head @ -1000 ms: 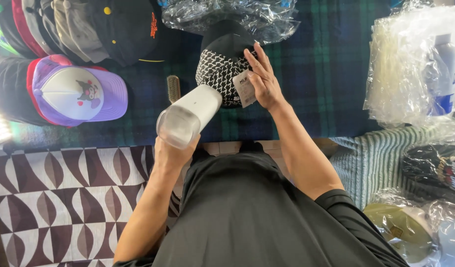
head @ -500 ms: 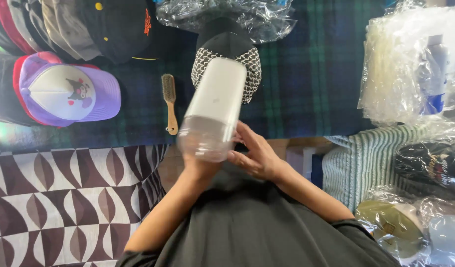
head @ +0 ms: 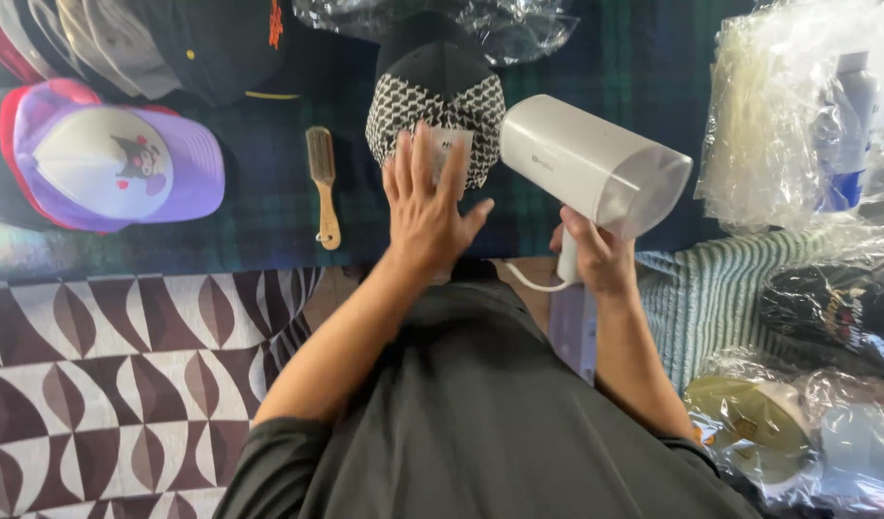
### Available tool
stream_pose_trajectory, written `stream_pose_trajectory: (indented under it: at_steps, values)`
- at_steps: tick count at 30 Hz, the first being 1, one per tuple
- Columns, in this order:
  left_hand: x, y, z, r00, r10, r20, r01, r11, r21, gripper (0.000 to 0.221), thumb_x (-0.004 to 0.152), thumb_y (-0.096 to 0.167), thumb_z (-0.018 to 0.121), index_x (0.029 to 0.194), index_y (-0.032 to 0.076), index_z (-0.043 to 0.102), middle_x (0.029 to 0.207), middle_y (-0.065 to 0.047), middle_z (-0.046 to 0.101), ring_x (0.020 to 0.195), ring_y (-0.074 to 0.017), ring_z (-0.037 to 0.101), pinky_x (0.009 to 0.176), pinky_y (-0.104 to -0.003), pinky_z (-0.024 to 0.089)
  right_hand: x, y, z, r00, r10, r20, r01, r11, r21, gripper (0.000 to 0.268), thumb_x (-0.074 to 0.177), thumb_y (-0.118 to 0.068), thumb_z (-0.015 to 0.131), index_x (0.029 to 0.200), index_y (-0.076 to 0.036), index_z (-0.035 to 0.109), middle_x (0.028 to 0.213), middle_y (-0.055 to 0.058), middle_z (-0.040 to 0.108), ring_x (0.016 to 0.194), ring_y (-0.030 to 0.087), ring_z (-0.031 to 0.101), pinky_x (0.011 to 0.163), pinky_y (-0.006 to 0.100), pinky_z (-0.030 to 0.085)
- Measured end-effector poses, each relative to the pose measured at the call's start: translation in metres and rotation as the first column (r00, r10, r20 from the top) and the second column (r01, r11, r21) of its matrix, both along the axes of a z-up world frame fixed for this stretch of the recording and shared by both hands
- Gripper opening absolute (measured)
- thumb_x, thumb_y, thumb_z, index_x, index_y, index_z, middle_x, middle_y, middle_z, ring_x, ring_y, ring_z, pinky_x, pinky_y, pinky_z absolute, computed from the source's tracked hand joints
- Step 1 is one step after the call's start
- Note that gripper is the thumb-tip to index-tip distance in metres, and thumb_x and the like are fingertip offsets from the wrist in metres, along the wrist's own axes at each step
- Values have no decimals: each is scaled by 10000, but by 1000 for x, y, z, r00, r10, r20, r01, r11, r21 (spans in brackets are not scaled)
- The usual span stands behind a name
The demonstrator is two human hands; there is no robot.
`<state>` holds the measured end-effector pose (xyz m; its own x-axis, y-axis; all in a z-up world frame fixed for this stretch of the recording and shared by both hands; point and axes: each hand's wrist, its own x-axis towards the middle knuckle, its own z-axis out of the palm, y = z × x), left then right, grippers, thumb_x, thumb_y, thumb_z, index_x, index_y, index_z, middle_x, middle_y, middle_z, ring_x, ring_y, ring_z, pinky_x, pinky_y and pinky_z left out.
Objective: Brushing a baseball cap with a wooden brush to remove lint and then using a handheld steamer to smooth out wrinkles and shape the cap.
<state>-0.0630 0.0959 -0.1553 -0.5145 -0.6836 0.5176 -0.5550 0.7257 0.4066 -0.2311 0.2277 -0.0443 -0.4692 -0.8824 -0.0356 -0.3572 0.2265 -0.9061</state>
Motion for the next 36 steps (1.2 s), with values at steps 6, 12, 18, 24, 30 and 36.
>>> stream_pose_trajectory:
  at_steps: [6,12,18,24,30,36]
  values:
    - [5,-46,-10,999,10,-37,-15,992,-122,759,737,243,782,1456,166,553,1494,-161,494,1286,-349,596,975,-448,468,-46,48,-128,342,24,-939,-312,946,-90,405,849,-201,796,1242,-291,758,791,-135,645,804,144,638,621,325,587]
    - [19,-79,48,938,-240,248,185,956,228,830,944,733,674,1454,99,512,1548,-247,386,1425,-458,357,1048,-665,400,-36,21,-104,426,87,-901,-502,851,-155,499,881,144,810,1269,-142,683,909,16,723,754,180,725,528,373,553]
    - [22,-69,35,925,-268,269,193,942,275,812,831,263,764,1548,151,400,1570,-188,384,1487,-499,259,1000,-670,467,-39,20,-91,430,62,-901,-519,834,-190,425,880,180,816,1216,-54,701,915,94,683,717,175,733,513,352,590]
    - [21,-111,34,996,-48,79,48,999,7,528,936,257,743,1436,169,598,1439,-164,521,1356,-409,470,1001,-570,466,-32,8,-97,455,54,-889,-510,834,-210,418,869,102,862,1168,-156,723,1131,118,564,683,249,643,495,372,527]
    - [-17,-120,-17,911,-21,-411,131,962,239,784,1069,154,802,1626,151,250,1623,-112,389,1517,-304,410,1145,-426,652,-6,-44,-10,913,222,-342,-176,971,161,399,1077,-345,562,776,-87,605,600,7,603,604,191,626,646,375,505]
    - [-23,-120,-30,964,-19,-266,103,947,306,603,1159,410,563,1635,231,238,1598,-53,524,1452,-229,578,1055,-452,473,-8,-31,0,930,184,-318,-91,954,287,333,1011,-364,652,1074,-38,634,898,141,696,814,333,659,684,449,488]
